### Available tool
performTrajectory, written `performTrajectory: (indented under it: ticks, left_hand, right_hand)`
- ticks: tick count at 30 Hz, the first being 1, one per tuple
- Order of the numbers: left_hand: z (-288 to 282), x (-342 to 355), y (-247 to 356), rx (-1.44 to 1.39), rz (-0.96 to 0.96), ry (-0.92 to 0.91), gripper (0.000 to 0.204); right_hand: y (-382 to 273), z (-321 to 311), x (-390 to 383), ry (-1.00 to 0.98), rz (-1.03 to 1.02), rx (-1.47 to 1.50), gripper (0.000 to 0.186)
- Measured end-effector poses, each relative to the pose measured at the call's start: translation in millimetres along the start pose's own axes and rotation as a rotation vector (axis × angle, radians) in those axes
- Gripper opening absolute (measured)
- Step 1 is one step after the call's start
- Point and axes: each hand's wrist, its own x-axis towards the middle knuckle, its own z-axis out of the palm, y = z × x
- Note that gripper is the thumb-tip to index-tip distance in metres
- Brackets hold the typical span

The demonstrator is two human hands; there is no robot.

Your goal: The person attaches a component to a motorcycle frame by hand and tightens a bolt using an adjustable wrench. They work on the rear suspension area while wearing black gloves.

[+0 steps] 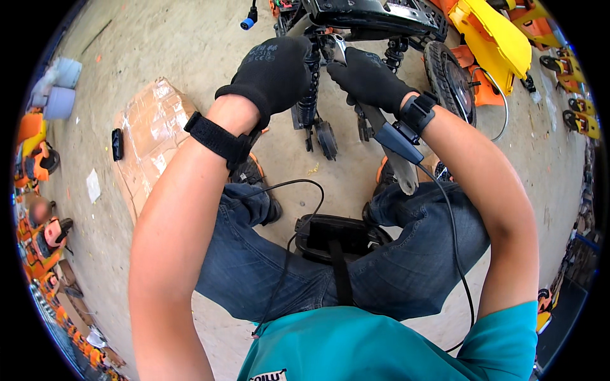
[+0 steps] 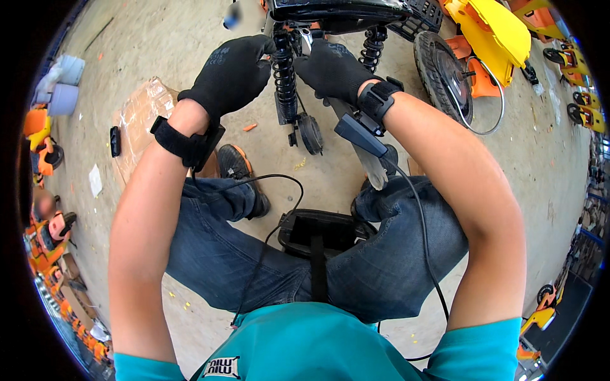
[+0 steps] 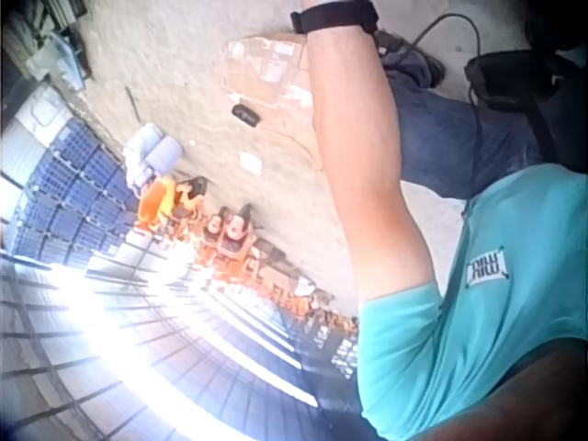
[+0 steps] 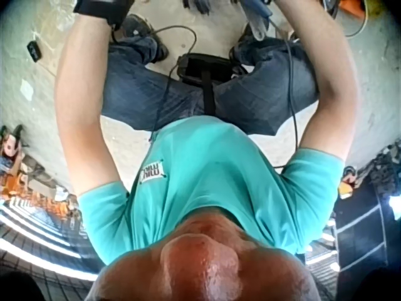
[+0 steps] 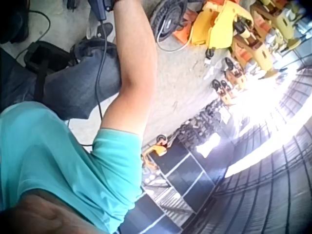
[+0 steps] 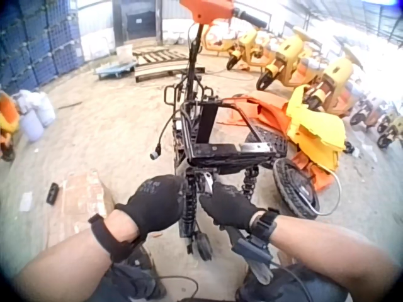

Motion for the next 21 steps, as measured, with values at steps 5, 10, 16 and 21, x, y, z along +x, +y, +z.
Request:
performTrajectory:
  ticks: [5,10,16,21]
  left_hand:
    - [0.6,2.0,0.2,0.006,0.006,0.004,0.023]
    - [1.4,2.4,1.4,0.006,0.015,0.035,0.022]
    - [2.1,0.9,-4.3,0.034,0.033,0.021,0.022]
    - [-1.1,1.1,2.6,0.024,-0.005,0.0,0.023]
  right_hand:
    - [-2.6,-3.4,-1.6,-0.027,0.018,0.053,0.034]
    - [2.8,-2.9,0.7,0.043,-0.033,-0.104,0.038]
    - [-5.6,-4.6,-3.6,-0.044,-0.124,-0.114,0.035]
    - [-8.7,-5.0,-4.9,-0.034,0.026,0.026,0.036]
